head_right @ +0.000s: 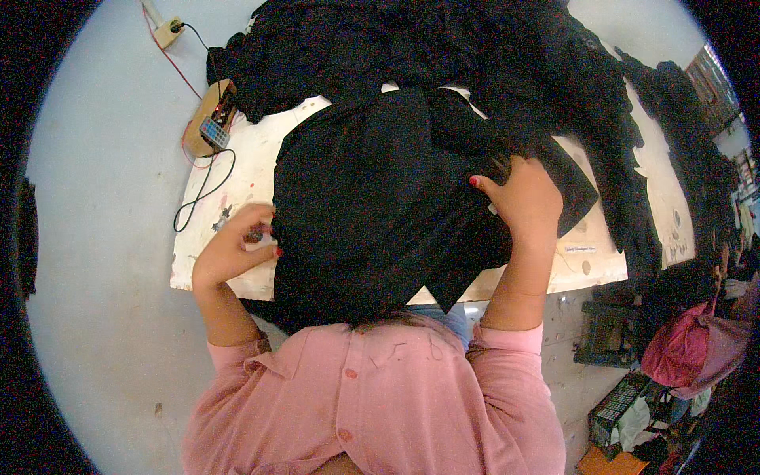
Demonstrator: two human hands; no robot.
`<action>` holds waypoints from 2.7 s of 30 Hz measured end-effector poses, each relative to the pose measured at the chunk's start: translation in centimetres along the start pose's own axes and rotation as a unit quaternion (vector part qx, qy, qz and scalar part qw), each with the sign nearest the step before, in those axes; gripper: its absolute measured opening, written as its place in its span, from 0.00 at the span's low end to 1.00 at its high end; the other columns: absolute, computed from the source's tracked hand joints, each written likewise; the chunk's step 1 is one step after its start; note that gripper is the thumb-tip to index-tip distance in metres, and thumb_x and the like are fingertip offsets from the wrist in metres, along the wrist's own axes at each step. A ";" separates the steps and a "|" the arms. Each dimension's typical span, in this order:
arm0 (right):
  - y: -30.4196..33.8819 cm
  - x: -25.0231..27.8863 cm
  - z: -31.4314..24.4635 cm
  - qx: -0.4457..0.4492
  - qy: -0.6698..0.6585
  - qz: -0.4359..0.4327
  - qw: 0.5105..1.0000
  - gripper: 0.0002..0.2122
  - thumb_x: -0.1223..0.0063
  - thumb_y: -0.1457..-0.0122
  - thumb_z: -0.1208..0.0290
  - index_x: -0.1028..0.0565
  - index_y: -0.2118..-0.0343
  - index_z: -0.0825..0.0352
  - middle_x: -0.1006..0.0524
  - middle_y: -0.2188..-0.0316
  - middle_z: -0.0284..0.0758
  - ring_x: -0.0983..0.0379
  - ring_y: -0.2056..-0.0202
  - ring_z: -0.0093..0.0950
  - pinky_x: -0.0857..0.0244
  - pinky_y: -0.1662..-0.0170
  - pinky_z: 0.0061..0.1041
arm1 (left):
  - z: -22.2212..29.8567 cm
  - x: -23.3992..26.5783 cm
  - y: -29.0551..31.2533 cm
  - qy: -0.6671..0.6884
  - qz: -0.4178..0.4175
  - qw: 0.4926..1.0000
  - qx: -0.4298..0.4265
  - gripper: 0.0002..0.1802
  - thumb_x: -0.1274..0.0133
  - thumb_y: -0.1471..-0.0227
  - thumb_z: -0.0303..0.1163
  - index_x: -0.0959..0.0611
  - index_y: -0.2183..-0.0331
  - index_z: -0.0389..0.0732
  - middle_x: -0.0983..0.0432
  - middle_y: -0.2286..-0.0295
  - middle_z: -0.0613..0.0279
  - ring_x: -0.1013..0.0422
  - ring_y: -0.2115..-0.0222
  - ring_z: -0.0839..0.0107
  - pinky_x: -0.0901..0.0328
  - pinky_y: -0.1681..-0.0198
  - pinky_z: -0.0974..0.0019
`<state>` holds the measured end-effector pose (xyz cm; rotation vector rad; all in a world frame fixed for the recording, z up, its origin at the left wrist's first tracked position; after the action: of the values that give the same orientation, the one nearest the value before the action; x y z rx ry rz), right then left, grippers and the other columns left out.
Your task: The person uses small scissors to cut threads and small pieces from a black fabric garment with white floral embroidery. They repeatedly lift, turn, and reposition the fabric to access different areas, then place the cut pieces aside on the table.
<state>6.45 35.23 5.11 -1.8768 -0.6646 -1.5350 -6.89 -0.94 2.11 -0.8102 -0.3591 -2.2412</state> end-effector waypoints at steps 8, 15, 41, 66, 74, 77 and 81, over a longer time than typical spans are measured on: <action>2.8 1.5 -3.8 0.232 -0.298 -0.049 0.925 0.12 0.37 0.53 0.66 0.24 0.70 0.69 0.24 0.76 0.40 0.25 0.72 0.32 0.34 0.69 0.29 | 9.4 -2.4 -10.3 -0.027 0.168 0.958 -0.231 0.29 0.41 0.59 0.29 0.27 0.51 0.38 0.28 0.58 0.49 0.27 0.62 0.57 0.33 0.57 0.61; 0.2 4.6 1.5 0.120 -0.320 0.115 0.933 0.16 0.34 0.55 0.67 0.24 0.66 0.71 0.23 0.73 0.37 0.28 0.72 0.25 0.35 0.67 0.24 | 4.8 0.9 -21.2 -0.291 0.117 0.945 -0.091 0.11 0.46 0.56 0.31 0.18 0.68 0.40 0.23 0.68 0.49 0.26 0.65 0.53 0.32 0.58 0.57; -5.4 7.0 -4.0 0.071 -0.660 0.121 0.738 0.22 0.41 0.49 0.55 0.25 0.57 0.66 0.23 0.67 0.34 0.28 0.65 0.28 0.35 0.60 0.26 | 9.2 -8.7 -7.7 0.042 -0.213 0.976 -0.032 0.34 0.50 0.46 0.46 0.34 0.46 0.30 0.33 0.49 0.49 0.32 0.51 0.56 0.40 0.45 0.54; 1.5 1.2 -4.5 0.071 -0.651 0.033 0.755 0.12 0.40 0.46 0.62 0.23 0.71 0.67 0.28 0.77 0.23 0.36 0.72 0.15 0.44 0.66 0.16 | 0.7 0.2 -5.9 0.742 -0.069 0.663 -0.070 0.18 0.54 0.46 0.29 0.25 0.57 0.25 0.25 0.59 0.45 0.25 0.62 0.57 0.31 0.55 0.59; 1.4 2.7 -4.7 0.117 -0.632 0.044 0.765 0.12 0.41 0.45 0.63 0.23 0.72 0.69 0.28 0.77 0.23 0.37 0.72 0.15 0.44 0.66 0.16 | -0.8 0.9 -5.5 0.731 0.000 0.680 -0.059 0.20 0.53 0.47 0.29 0.26 0.56 0.23 0.26 0.59 0.42 0.26 0.60 0.54 0.31 0.53 0.57; 1.0 2.5 -4.7 0.120 -0.642 0.035 0.756 0.12 0.41 0.45 0.63 0.23 0.71 0.68 0.28 0.76 0.23 0.37 0.72 0.15 0.44 0.66 0.16 | 0.2 1.1 -5.6 0.724 0.002 0.686 -0.071 0.20 0.52 0.46 0.31 0.27 0.55 0.25 0.27 0.57 0.42 0.27 0.58 0.53 0.32 0.52 0.56; 1.3 2.0 -4.7 0.130 -0.650 -0.012 0.749 0.11 0.41 0.46 0.64 0.23 0.71 0.68 0.27 0.76 0.23 0.36 0.71 0.15 0.43 0.65 0.16 | -0.2 1.3 -5.6 0.711 0.037 0.700 -0.056 0.22 0.51 0.45 0.34 0.27 0.53 0.27 0.28 0.55 0.44 0.28 0.57 0.54 0.33 0.51 0.56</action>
<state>4.66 30.90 7.54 -2.4842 -1.3572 0.1595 -11.69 2.23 2.66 0.9586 0.5598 -2.1239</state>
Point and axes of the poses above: each hand's wrist, its own y-axis away from the middle knuckle, its own x-axis out of the back of the hand, z = x × y, the point moved 9 cm from there along -y, towards the middle knuckle
